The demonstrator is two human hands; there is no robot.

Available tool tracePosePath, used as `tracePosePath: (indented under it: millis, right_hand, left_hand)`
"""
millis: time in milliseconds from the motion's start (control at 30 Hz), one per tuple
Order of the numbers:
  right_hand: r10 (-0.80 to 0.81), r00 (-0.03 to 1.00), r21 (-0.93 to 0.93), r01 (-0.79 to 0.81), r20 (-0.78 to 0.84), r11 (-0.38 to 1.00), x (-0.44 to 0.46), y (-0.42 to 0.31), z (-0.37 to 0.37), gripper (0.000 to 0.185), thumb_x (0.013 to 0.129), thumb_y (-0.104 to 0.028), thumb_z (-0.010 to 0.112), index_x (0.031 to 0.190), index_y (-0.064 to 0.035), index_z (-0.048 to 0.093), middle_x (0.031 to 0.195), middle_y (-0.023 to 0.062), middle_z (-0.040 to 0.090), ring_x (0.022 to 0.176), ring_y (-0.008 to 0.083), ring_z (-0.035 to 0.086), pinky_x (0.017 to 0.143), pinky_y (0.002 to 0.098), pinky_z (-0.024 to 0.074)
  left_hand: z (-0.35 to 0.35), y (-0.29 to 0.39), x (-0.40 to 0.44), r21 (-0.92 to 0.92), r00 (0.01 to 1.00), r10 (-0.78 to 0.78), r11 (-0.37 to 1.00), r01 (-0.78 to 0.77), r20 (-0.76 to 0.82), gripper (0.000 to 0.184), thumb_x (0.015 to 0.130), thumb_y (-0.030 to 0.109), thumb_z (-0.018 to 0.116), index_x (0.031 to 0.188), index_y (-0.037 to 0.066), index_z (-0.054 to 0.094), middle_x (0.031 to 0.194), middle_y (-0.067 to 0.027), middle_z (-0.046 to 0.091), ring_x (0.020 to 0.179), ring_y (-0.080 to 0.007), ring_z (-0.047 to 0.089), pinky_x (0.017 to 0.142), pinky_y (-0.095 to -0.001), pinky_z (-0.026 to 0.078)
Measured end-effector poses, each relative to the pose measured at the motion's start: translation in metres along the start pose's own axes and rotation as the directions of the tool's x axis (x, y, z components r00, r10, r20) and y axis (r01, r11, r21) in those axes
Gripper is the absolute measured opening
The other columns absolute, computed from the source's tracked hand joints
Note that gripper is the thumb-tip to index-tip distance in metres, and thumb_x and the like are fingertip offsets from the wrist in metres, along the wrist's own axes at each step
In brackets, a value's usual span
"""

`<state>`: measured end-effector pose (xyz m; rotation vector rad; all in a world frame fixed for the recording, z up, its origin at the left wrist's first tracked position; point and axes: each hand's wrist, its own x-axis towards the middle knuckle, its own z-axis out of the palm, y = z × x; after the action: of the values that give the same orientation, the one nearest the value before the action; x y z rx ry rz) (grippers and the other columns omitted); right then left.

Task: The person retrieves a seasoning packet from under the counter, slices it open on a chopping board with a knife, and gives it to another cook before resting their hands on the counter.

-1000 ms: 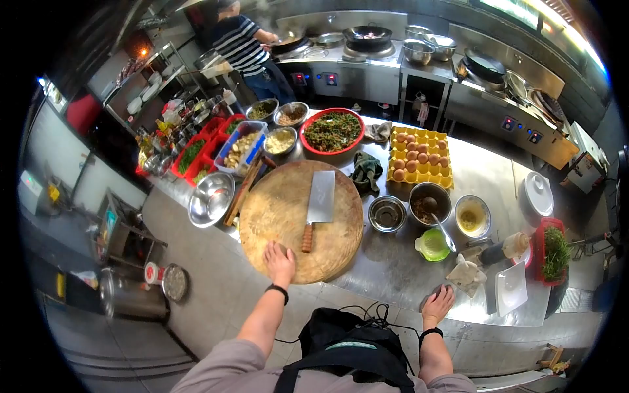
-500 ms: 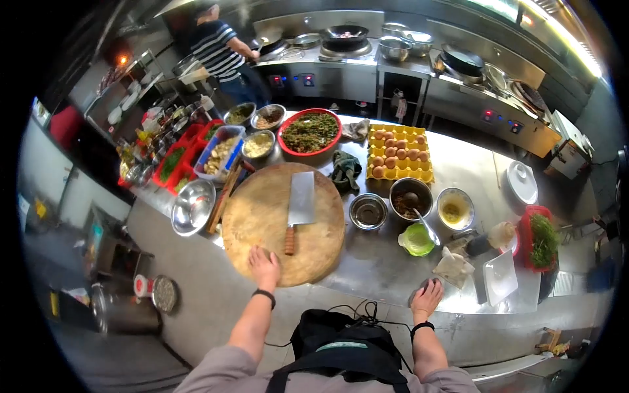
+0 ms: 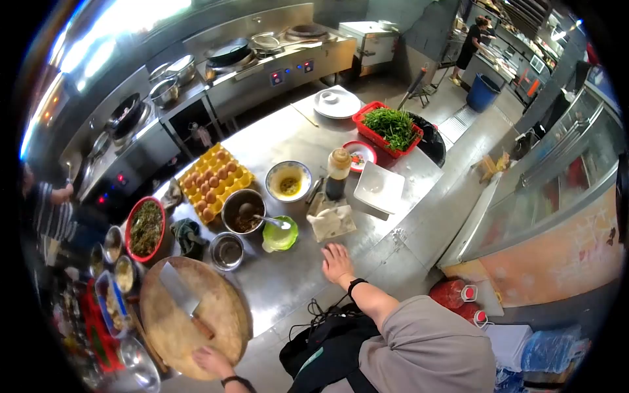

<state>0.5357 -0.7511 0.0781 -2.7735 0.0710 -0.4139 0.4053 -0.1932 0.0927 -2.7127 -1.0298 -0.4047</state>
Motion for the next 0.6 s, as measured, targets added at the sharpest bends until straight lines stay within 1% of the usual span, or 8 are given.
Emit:
tracePosePath:
  millis: [100,267,333,400,433,467,533,600]
  right_hand:
    - [-0.026,0.997,0.021,0.028,-0.078,0.999,0.001,0.001,0.002,0.048,0.083,-0.022,0.067,0.129,-0.0108,0.06,0.136,0.013,0.051,0.132,0.0362,0.045,0.116,0.0505,0.0349]
    - [0.008,0.999,0.016,-0.007,-0.045,1.0,0.0,0.003,0.002,0.046,0.085,-0.023,0.065,0.129,-0.0108,0.061,0.138,0.014,0.052,0.133,0.0357,0.045,0.118,0.0504,0.0338]
    - [0.002,0.999,0.013,-0.001,-0.043,1.0,0.002,0.003,0.009,0.044,0.081,-0.02,0.068,0.123,-0.0094,0.062,0.131,0.0171,0.056,0.128,0.0384,0.048,0.113,0.0521,0.0383]
    - [0.006,0.994,0.089,-0.016,0.113,0.996,0.011,0.0,0.0,0.043,0.079,-0.016,0.067,0.12,-0.0077,0.062,0.126,0.0213,0.059,0.126,0.0411,0.051,0.11,0.0536,0.0397]
    - [-0.031,0.999,0.124,0.034,-0.029,0.992,0.002,0.004,0.017,0.043,0.079,-0.015,0.065,0.121,-0.007,0.061,0.127,0.0212,0.057,0.126,0.0413,0.05,0.111,0.0545,0.0384]
    - [-0.061,0.998,0.109,0.064,-0.035,0.992,0.002,0.003,0.014,0.043,0.08,-0.014,0.064,0.122,-0.0065,0.059,0.131,0.0211,0.054,0.127,0.0413,0.048,0.112,0.0549,0.0368]
    - [-0.037,0.999,0.054,0.036,0.013,0.998,0.002,0.003,0.018,0.045,0.083,-0.016,0.064,0.126,-0.0067,0.057,0.137,0.0194,0.05,0.131,0.0415,0.045,0.115,0.0553,0.0342]
    - [-0.045,0.998,0.032,0.044,0.033,0.998,0.002,-0.001,0.011,0.045,0.084,-0.017,0.064,0.127,-0.0063,0.058,0.139,0.0187,0.05,0.132,0.0418,0.044,0.116,0.0557,0.034]
  left_hand:
    - [0.005,-0.005,0.0,-0.015,1.0,-0.02,1.0,0.021,0.012,0.059,0.106,0.036,0.054,0.144,-0.008,0.048,0.146,-0.0273,0.054,0.134,-0.0419,0.052,0.113,-0.0508,0.043]
    - [-0.011,0.004,-0.001,-0.116,1.0,-0.031,0.993,0.03,-0.003,0.056,0.105,0.033,0.055,0.141,-0.009,0.051,0.144,-0.0292,0.055,0.136,-0.0427,0.05,0.114,-0.0508,0.042]
    - [0.004,-0.006,0.0,0.127,0.981,0.082,0.986,-0.105,0.175,0.055,0.104,0.031,0.055,0.139,-0.01,0.051,0.145,-0.0296,0.053,0.137,-0.0428,0.049,0.116,-0.0513,0.038]
    - [0.051,-0.031,-0.006,-0.432,0.999,-0.033,0.901,0.04,0.023,0.054,0.103,0.03,0.055,0.14,-0.009,0.051,0.149,-0.0286,0.049,0.14,-0.0422,0.046,0.12,-0.0509,0.033]
    - [-0.032,0.01,-0.006,-0.349,0.975,-0.12,0.92,0.18,0.187,0.057,0.102,0.03,0.056,0.143,-0.008,0.049,0.154,-0.0276,0.045,0.143,-0.0422,0.04,0.123,-0.0497,0.027]
    - [-0.028,0.009,-0.005,-0.381,0.973,-0.156,0.9,0.211,0.171,0.058,0.101,0.032,0.057,0.143,-0.006,0.049,0.152,-0.0257,0.047,0.145,-0.04,0.038,0.123,-0.0498,0.027]
    - [-0.001,0.004,-0.01,-0.135,0.997,-0.062,0.989,0.054,-0.053,0.058,0.099,0.033,0.059,0.142,-0.004,0.049,0.149,-0.0246,0.049,0.143,-0.0397,0.041,0.121,-0.0517,0.029]
    - [-0.011,0.009,-0.008,-0.151,0.993,-0.113,0.983,0.104,-0.047,0.057,0.099,0.033,0.059,0.141,-0.004,0.05,0.148,-0.0247,0.05,0.142,-0.0401,0.042,0.12,-0.0525,0.029]
